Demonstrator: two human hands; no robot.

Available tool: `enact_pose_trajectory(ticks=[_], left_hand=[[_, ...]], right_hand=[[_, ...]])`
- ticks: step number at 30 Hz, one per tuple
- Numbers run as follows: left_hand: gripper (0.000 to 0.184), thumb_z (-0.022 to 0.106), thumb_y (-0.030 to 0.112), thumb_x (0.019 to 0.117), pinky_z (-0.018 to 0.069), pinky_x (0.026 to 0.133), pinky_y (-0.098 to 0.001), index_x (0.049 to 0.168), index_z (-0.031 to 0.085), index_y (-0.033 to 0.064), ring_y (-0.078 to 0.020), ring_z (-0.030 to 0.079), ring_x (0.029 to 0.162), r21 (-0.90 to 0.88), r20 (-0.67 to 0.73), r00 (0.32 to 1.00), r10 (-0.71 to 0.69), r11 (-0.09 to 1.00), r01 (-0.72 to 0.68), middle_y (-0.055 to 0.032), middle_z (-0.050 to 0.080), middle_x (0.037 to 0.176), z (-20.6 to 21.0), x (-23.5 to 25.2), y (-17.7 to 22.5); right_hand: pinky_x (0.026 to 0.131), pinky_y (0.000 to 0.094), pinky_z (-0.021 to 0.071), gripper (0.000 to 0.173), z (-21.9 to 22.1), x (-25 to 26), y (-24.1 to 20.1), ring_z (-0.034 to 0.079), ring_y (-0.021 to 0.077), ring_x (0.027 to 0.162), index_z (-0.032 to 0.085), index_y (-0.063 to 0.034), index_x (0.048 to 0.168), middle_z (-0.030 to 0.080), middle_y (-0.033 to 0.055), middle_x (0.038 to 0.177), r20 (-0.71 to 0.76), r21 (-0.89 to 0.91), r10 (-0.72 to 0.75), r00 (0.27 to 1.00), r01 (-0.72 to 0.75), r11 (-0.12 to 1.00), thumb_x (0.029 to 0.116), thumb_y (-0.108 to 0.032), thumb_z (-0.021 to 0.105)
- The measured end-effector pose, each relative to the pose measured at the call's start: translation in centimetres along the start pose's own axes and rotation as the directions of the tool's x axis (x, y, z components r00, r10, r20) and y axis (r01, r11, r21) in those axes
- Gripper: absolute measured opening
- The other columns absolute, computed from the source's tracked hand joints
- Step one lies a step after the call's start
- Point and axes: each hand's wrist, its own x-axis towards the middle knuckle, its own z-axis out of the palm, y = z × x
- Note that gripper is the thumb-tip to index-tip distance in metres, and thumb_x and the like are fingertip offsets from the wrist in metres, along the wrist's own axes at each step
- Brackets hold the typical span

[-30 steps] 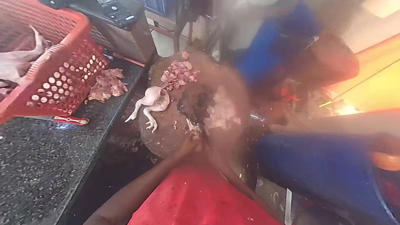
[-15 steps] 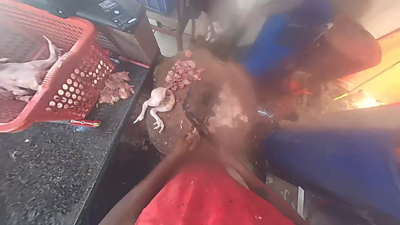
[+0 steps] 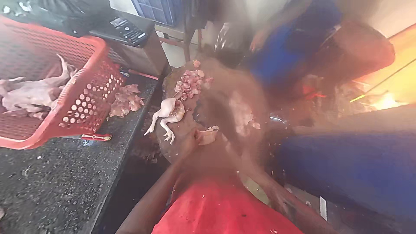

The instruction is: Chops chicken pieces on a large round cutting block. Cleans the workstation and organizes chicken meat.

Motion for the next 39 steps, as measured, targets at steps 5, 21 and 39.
enact_pose_trajectory(ticks=[5,21,39], left_hand=[[0.032,0.057,0.027,0.1021,0.0546,0.091,-0.0581,0.127,0.064,0.0072,-0.0352,0.07,0.102,0.14,0.029,0.999,0.027,0.99,-0.031,-0.0176,0.071,0.111,0.4,-0.8,-0.1],[0.039,0.059,0.025,0.1002,0.0566,0.088,-0.0499,0.132,0.059,0.0031,-0.0283,0.07,0.095,-0.049,0.012,0.998,-0.063,0.997,0.063,-0.0154,0.07,0.106,3.3,-4.4,-0.8],[0.045,0.061,0.038,0.1005,0.0516,0.099,-0.0591,0.135,0.062,0.0093,-0.0372,0.065,0.117,0.217,0.087,0.996,-0.031,0.976,0.012,-0.019,0.065,0.13,2.7,-3.1,0.2]], right_hand=[[0.086,0.056,0.0523,0.049,2.1,0.1,7.8,0.066,0.0336,0.094,0.065,-0.001,0.117,0.067,0.0195,0.1,0.277,-0.466,0.604,0.747,-0.445,0.764,0.1075,-0.046,0.048],[0.087,0.0565,0.0526,0.057,3.6,-2.3,8.6,0.067,0.0334,0.093,0.065,-0.0005,0.117,0.067,0.0197,0.099,0.316,-0.364,0.676,0.666,-0.573,0.734,0.1066,-0.053,0.045],[0.078,0.0522,0.0527,0.055,2.8,-2.7,10.8,0.063,0.0282,0.081,0.063,-0.0002,0.114,0.064,0.0158,0.091,0.384,-0.287,0.68,0.625,-0.619,0.731,0.1047,-0.053,0.05]])
